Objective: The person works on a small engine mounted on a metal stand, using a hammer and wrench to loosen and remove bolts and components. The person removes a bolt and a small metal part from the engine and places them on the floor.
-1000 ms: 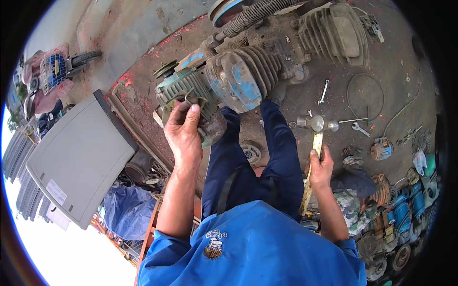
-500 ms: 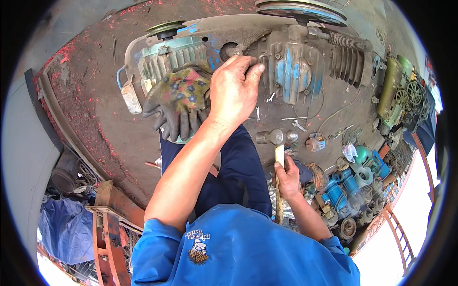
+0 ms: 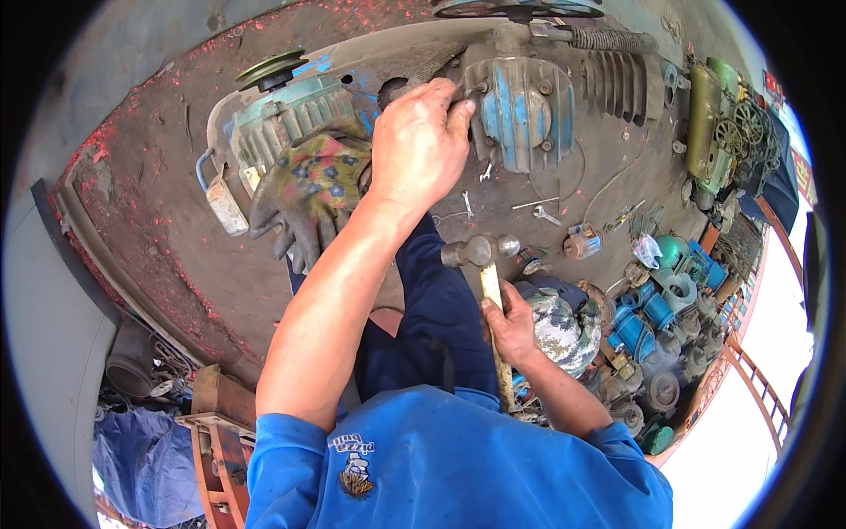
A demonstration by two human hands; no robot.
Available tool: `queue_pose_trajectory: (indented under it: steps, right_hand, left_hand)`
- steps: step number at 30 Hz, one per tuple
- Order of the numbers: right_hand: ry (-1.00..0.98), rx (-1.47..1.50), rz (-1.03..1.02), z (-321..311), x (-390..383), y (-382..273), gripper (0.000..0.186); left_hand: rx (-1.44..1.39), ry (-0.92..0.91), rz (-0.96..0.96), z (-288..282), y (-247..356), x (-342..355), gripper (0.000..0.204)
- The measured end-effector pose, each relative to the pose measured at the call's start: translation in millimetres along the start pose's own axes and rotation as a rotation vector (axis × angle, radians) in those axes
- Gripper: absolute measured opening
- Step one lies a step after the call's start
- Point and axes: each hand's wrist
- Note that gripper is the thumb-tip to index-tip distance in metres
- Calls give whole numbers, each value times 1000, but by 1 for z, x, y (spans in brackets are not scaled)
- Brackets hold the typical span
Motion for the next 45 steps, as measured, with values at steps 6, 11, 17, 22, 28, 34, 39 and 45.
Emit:
queue_pose_trajectory:
  steps: [6, 11, 17, 22, 28, 34, 39, 45]
  right_hand:
    - [-7, 25, -5, -4, 7, 8, 47]
    - [-31, 72, -34, 3, 8, 9, 47]
    - [-74, 166, -95, 18, 7, 8, 45]
    - [-26, 573, -333, 60, 16, 2, 24]
    - [-118, 1081, -321, 108, 5, -47, 13]
    - [-110, 1309, -354, 169, 15, -86, 18]
    - [-43, 1377, -404, 168, 10, -81, 19]
    - [-127, 1360, -372, 188, 23, -119, 15]
  left_hand:
    - [203, -164, 133, -9, 8, 10, 19]
    - [276, -233, 232, -15, 10, 15, 21]
    - [362, -412, 279, -22, 15, 32, 24]
    - [503, -606, 241, -29, 27, 50, 27]
    - [476, -742, 456, -32, 19, 65, 24]
    - [502, -709, 541, -30, 19, 63, 24]
    - [487, -685, 503, -28, 19, 60, 25]
    - [481, -672, 518, -28, 18, 61, 23]
Point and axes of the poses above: each hand's wrist, its own x-axis towards the middle knuckle, its own z-axis out of the palm, y = z × x, and after that the axes turned 10 degrees about z, right-handed
